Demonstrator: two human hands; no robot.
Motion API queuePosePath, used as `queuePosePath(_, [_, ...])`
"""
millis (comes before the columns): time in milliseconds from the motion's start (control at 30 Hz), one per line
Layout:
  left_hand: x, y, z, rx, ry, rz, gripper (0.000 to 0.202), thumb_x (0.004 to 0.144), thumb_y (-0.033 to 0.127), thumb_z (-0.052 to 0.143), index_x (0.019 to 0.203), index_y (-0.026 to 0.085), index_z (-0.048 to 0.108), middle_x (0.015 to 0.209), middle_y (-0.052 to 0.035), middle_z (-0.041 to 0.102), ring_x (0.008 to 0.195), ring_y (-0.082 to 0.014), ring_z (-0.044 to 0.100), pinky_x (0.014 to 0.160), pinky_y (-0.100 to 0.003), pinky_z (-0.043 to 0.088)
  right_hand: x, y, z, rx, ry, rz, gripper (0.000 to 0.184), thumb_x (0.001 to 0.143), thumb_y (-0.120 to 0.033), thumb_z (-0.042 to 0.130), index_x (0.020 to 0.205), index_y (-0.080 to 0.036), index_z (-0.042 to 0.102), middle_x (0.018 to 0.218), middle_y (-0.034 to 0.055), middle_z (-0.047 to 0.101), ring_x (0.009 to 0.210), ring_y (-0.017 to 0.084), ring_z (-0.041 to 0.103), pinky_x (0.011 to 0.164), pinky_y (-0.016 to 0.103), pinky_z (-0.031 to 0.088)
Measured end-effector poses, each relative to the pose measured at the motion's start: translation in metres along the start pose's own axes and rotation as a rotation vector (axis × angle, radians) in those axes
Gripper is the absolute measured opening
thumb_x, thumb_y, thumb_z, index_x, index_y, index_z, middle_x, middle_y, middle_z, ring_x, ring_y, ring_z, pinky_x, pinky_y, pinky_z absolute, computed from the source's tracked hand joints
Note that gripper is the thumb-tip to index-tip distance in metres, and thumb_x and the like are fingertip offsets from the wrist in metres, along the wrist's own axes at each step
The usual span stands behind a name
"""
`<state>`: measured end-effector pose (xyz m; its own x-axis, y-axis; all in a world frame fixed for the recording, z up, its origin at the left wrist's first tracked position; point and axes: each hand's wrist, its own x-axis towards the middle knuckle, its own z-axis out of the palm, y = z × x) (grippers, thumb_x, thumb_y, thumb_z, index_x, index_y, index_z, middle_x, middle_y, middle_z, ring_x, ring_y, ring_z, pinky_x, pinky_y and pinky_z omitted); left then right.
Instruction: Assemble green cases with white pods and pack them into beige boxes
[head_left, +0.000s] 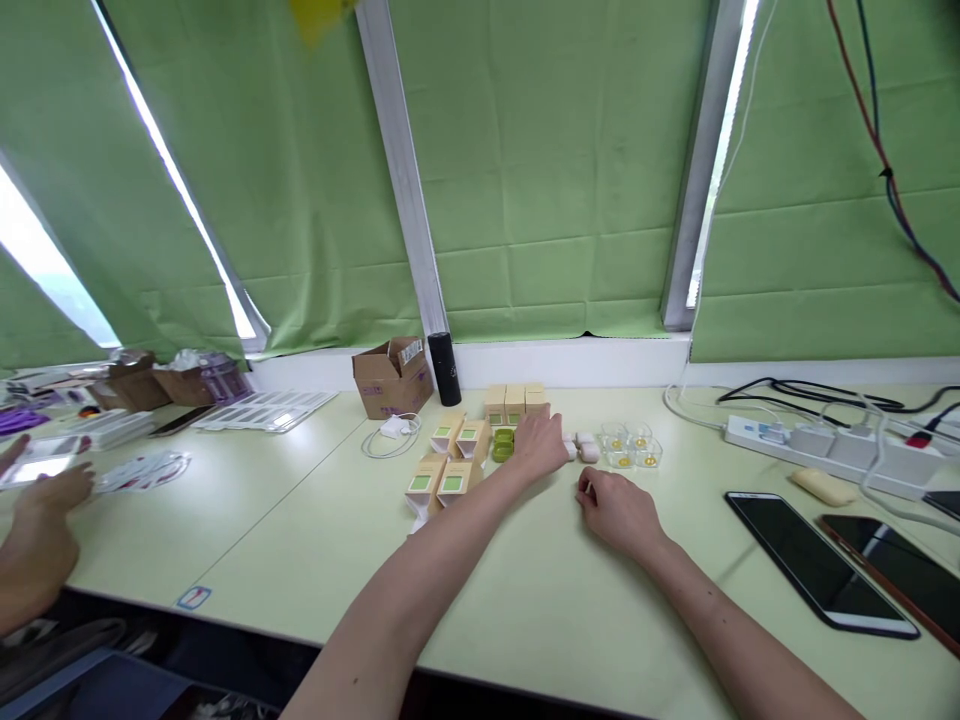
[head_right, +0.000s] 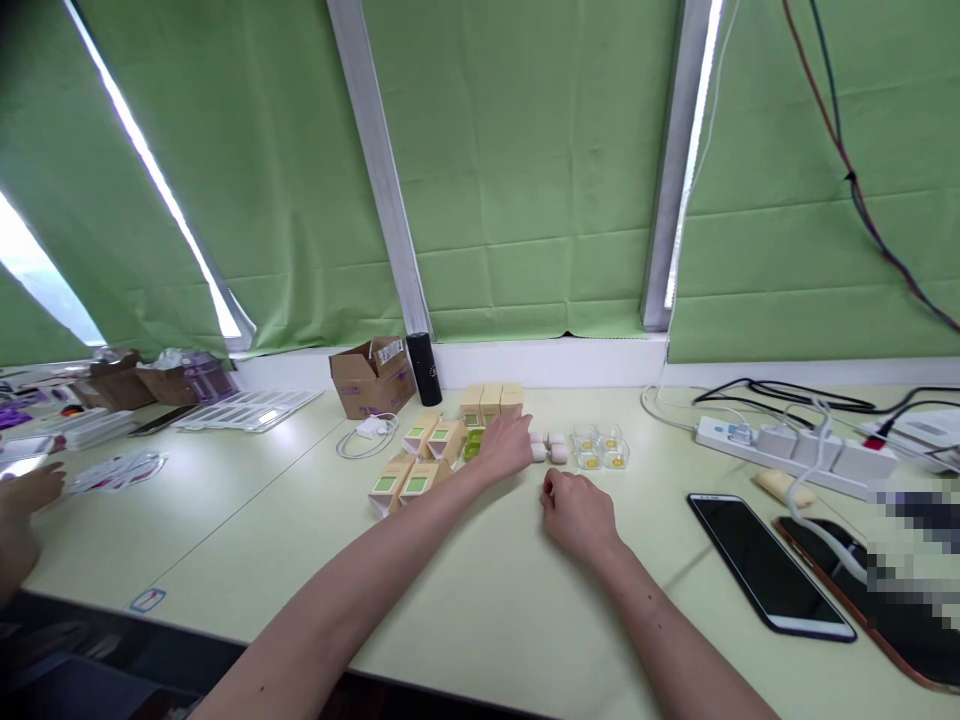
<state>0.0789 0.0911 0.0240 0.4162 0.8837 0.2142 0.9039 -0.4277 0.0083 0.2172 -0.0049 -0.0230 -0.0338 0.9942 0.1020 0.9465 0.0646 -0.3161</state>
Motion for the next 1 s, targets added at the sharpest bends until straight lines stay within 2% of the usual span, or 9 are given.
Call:
queuePosePath(100, [-0.031, 0.004, -0.007, -0.025, 0.036, 0.074, 0.035, 0.092, 0.02, 0.047, 0.119, 0.022, 0.07, 0.117, -0.0105, 0.075, 0.112, -0.0281, 0.067, 0.098, -0.041, 0.047, 0.0, 0.0, 0.001, 0.0, 0.008, -0.006, 0.013, 0.096, -0.024, 0.053, 0.099, -0.024, 0.065, 0.106, 0.0062, 0.076, 0.098, 0.023, 0.069, 0.062, 0.028, 0.032])
queuePosePath(200, [-0.058, 0.004, -0.012, -0.09, 0.086, 0.122, 0.035, 0.097, 0.022, 0.043, 0.113, 0.022, 0.074, 0.098, -0.0105, 0.078, 0.096, -0.0278, 0.071, 0.091, -0.042, 0.049, 0.001, 0.001, 0.003, 0.011, 0.024, -0.012, 0.012, 0.095, -0.024, 0.054, 0.099, -0.024, 0.065, 0.105, 0.006, 0.076, 0.095, 0.023, 0.069, 0.061, 0.028, 0.031])
queuePosePath(400, [-0.089, -0.012, -0.011, -0.166, 0.094, -0.001, 0.033, 0.098, 0.025, 0.046, 0.113, 0.022, 0.075, 0.099, -0.0094, 0.079, 0.09, -0.0266, 0.072, 0.084, -0.039, 0.049, 0.001, 0.004, 0.006, 0.03, 0.047, -0.029, 0.011, 0.094, -0.02, 0.055, 0.097, -0.023, 0.065, 0.103, 0.0053, 0.076, 0.095, 0.022, 0.068, 0.062, 0.028, 0.029])
queuePosePath(433, [-0.092, -0.015, -0.009, -0.166, 0.091, -0.022, 0.033, 0.097, 0.024, 0.046, 0.111, 0.021, 0.075, 0.099, -0.01, 0.079, 0.09, -0.0267, 0.071, 0.084, -0.039, 0.048, 0.001, 0.004, 0.006, 0.034, 0.047, -0.03, 0.011, 0.093, -0.02, 0.055, 0.096, -0.023, 0.065, 0.103, 0.0052, 0.076, 0.095, 0.022, 0.068, 0.062, 0.028, 0.028])
queuePosePath(533, [-0.098, -0.024, -0.001, -0.123, 0.057, -0.063, 0.033, 0.097, 0.021, 0.045, 0.09, 0.018, 0.076, 0.089, -0.012, 0.077, 0.084, -0.0265, 0.07, 0.084, -0.04, 0.047, 0.002, 0.004, 0.006, 0.045, 0.056, -0.035, 0.01, 0.093, -0.02, 0.055, 0.095, -0.024, 0.064, 0.102, 0.0043, 0.076, 0.095, 0.021, 0.067, 0.062, 0.028, 0.028])
queuePosePath(600, [-0.1, -0.026, 0.004, -0.097, 0.045, -0.056, 0.031, 0.097, 0.023, 0.047, 0.087, 0.018, 0.075, 0.088, -0.0125, 0.077, 0.084, -0.027, 0.069, 0.086, -0.041, 0.046, 0.003, 0.005, 0.007, 0.052, 0.059, -0.029, 0.01, 0.093, -0.02, 0.055, 0.094, -0.024, 0.064, 0.101, 0.0035, 0.076, 0.093, 0.02, 0.066, 0.062, 0.027, 0.027])
queuePosePath(767, [-0.098, -0.027, 0.01, -0.063, 0.031, -0.05, 0.027, 0.097, 0.024, 0.05, 0.088, 0.018, 0.074, 0.087, -0.0123, 0.076, 0.085, -0.027, 0.068, 0.088, -0.042, 0.044, 0.005, 0.006, 0.009, 0.039, 0.052, -0.017, 0.011, 0.095, -0.021, 0.052, 0.095, -0.023, 0.063, 0.102, 0.0033, 0.076, 0.093, 0.02, 0.067, 0.063, 0.028, 0.028])
queuePosePath(900, [-0.095, -0.03, 0.008, -0.009, 0.074, -0.077, 0.027, 0.096, 0.016, 0.047, 0.088, 0.016, 0.073, 0.084, -0.0134, 0.073, 0.085, -0.0276, 0.066, 0.084, -0.041, 0.043, 0.008, 0.003, 0.008, -0.084, 0.038, -0.041, 0.016, 0.098, -0.022, 0.046, 0.1, -0.023, 0.061, 0.105, 0.0057, 0.076, 0.093, 0.022, 0.069, 0.063, 0.029, 0.03])
queuePosePath(1000, [-0.091, -0.035, 0.005, 0.035, 0.118, -0.099, 0.026, 0.094, 0.011, 0.047, 0.093, 0.015, 0.073, 0.086, -0.0148, 0.073, 0.094, -0.0301, 0.062, 0.085, -0.042, 0.041, 0.014, 0.0, 0.009, -0.158, 0.02, -0.045, 0.021, 0.102, -0.026, 0.041, 0.105, -0.022, 0.061, 0.104, 0.009, 0.076, 0.091, 0.025, 0.071, 0.067, 0.03, 0.035])
